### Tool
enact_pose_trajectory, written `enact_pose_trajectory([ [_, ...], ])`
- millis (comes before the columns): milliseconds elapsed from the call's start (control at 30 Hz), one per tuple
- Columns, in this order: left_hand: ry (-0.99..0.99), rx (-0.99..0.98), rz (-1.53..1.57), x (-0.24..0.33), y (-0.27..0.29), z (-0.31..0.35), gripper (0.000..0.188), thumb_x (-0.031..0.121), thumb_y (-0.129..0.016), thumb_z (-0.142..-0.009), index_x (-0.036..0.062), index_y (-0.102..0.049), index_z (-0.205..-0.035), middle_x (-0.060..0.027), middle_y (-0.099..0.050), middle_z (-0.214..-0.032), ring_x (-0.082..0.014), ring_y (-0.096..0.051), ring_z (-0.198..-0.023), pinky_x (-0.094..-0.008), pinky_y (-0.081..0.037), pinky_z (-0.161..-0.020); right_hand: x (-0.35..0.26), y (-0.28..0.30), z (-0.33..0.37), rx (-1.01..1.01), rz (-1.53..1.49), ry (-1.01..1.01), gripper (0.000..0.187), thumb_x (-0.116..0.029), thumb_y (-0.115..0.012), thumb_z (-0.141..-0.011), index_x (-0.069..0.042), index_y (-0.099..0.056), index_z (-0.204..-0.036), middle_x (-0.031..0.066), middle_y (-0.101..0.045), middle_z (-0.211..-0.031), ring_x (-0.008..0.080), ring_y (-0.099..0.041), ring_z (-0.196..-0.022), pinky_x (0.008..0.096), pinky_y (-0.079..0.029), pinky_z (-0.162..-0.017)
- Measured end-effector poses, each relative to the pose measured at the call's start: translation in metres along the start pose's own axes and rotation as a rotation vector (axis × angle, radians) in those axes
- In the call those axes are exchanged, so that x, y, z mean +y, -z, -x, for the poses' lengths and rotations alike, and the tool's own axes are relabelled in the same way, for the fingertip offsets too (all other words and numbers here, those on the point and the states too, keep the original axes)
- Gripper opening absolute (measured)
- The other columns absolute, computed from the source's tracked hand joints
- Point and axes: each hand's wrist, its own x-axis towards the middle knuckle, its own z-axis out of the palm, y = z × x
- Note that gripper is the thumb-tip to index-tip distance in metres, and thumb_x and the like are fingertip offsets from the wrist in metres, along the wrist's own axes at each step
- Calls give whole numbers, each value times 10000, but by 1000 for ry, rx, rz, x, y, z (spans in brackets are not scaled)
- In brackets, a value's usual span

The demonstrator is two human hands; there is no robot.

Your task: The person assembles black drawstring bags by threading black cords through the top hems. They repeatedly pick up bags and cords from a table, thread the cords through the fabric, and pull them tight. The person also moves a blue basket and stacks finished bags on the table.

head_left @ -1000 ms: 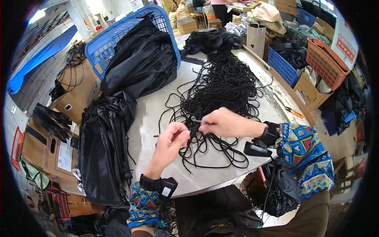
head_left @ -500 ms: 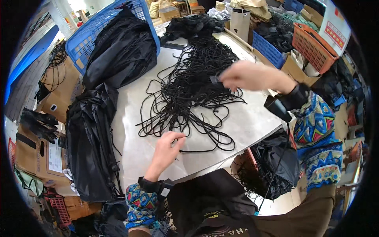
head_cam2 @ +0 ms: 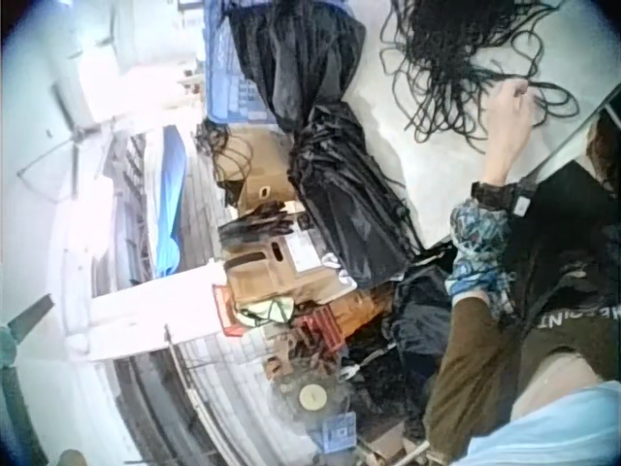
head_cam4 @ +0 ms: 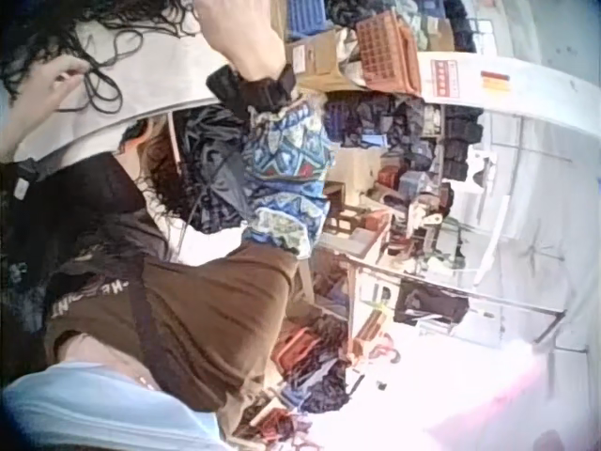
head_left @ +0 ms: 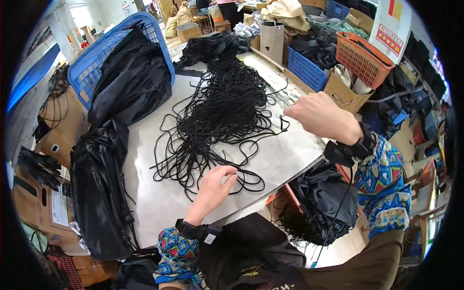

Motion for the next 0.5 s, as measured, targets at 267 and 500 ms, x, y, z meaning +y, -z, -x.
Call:
enact_pose_trajectory([
  [267, -161, 16, -91, -9, -42, -39, 157, 122, -595, -841, 6, -616, -945, -151, -628, -896, -306, -595, -883, -374, -471, -767, 1, -27, 18, -59, 159, 49, 122, -13, -540, -738, -18, -580, -853, 120, -593, -731, 313, -627, -719, 425, -485, -574],
  [500, -313, 206, -268, -5, -81, -100, 97, 109, -595, -814, 47, -657, -855, -120, -579, -843, -311, -550, -887, -402, -466, -756, 1, -28, 30, 217, -213, -120, 185, 35, -520, -738, -18, -537, -914, 149, -594, -765, 346, -617, -733, 450, -483, -616],
])
